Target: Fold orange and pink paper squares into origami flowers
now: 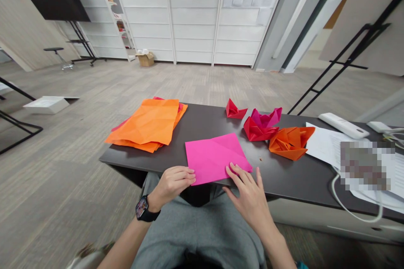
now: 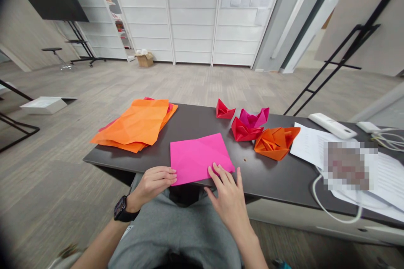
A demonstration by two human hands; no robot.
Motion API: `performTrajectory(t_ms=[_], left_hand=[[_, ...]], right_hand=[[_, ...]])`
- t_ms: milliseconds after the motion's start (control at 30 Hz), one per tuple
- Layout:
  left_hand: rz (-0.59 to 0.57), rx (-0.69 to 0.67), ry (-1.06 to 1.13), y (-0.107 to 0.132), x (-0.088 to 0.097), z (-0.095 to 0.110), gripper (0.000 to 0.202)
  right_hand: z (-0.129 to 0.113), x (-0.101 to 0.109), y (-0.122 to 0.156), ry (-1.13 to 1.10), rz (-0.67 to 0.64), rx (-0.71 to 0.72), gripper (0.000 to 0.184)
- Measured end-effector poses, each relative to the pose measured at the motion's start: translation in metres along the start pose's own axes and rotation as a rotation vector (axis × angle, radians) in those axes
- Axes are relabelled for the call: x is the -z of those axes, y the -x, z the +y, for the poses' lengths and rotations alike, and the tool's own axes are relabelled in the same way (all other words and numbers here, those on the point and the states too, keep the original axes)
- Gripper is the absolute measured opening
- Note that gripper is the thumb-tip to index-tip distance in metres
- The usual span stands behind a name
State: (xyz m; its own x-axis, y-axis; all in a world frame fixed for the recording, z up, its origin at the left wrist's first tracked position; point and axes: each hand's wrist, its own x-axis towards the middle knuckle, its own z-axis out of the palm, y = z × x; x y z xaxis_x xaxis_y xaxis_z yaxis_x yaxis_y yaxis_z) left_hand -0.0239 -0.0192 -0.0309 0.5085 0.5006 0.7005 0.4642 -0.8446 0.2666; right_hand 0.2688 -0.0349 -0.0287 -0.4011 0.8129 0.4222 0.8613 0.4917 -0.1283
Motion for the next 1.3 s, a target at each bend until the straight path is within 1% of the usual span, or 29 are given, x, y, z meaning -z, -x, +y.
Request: performTrajectory(t_ms=[233,367,433,500,567,600,667,700,733,767,833,867,933,1000,1067,1100,1167,1200,1233,1300], left_hand=[[-0.031,-0.003,0.03,0.003,0.0,-0.001,0.012],[-0.028,0.007,0.024,0.004,-0.003,-0.003,0.012],[-0.033,0.011,0.016,0.005,-0.003,-0.002,0.012],[-0.043,0.023,0.001,0.003,0.002,0.003,0.014],[-0.096,0.066,-0.022,-0.004,0.01,0.012,0.005],[-0.144,0.096,-0.032,-0.011,0.015,0.018,0.008],[-0.311,0.175,-0.063,-0.029,0.022,0.03,0.039],[-0.379,0.198,-0.085,-0.04,0.023,0.035,0.04],[-0.436,0.241,-0.133,-0.051,0.021,0.039,0.03],[-0.456,0.292,-0.201,-0.062,0.016,0.042,0.024],[-0.443,0.335,-0.301,-0.078,0.0,0.044,0.023],[-0.421,0.337,-0.324,-0.082,-0.01,0.043,0.031],[-0.394,0.346,-0.351,-0.084,-0.027,0.039,0.055],[-0.388,0.368,-0.362,-0.078,-0.039,0.035,0.063],[-0.395,0.387,-0.364,-0.072,-0.043,0.032,0.062],[-0.398,0.391,-0.362,-0.07,-0.044,0.032,0.061],[-0.4,0.394,-0.352,-0.067,-0.044,0.032,0.06],[-0.402,0.393,-0.345,-0.067,-0.044,0.032,0.059],[-0.404,0.393,-0.339,-0.067,-0.044,0.031,0.057],[-0.412,0.395,-0.329,-0.068,-0.046,0.031,0.055]], right_hand=[[0.001,-0.001,0.001,-0.058,0.015,-0.016,0.047],[0.002,-0.002,0.001,-0.098,-0.013,-0.043,0.047],[0.001,0.0,0.0,-0.104,-0.028,-0.049,0.047],[0.0,0.002,-0.001,-0.105,-0.034,-0.054,0.046],[-0.001,0.005,-0.002,-0.105,-0.036,-0.064,0.044],[-0.001,0.006,-0.002,-0.104,-0.036,-0.069,0.044],[-0.002,0.006,-0.004,-0.105,-0.042,-0.074,0.044],[-0.003,0.006,-0.004,-0.105,-0.047,-0.075,0.045],[-0.004,0.005,-0.005,-0.105,-0.053,-0.074,0.046],[-0.004,0.004,-0.005,-0.105,-0.061,-0.074,0.046],[-0.004,0.003,-0.003,-0.108,-0.076,-0.075,0.045],[-0.004,0.003,-0.001,-0.112,-0.085,-0.075,0.045],[-0.001,0.009,0.002,-0.127,-0.106,-0.075,0.046],[0.003,0.022,0.0,-0.169,-0.139,-0.06,0.049],[0.005,0.038,-0.013,-0.238,-0.18,-0.035,0.048],[0.003,0.044,-0.025,-0.281,-0.207,-0.018,0.042],[-0.004,0.049,-0.057,-0.281,-0.173,-0.047,0.039],[-0.009,0.045,-0.075,-0.261,-0.14,-0.033,0.042],[-0.014,0.039,-0.092,-0.25,-0.129,0.019,0.045],[-0.018,0.017,-0.117,-0.199,-0.19,0.13,0.051]])
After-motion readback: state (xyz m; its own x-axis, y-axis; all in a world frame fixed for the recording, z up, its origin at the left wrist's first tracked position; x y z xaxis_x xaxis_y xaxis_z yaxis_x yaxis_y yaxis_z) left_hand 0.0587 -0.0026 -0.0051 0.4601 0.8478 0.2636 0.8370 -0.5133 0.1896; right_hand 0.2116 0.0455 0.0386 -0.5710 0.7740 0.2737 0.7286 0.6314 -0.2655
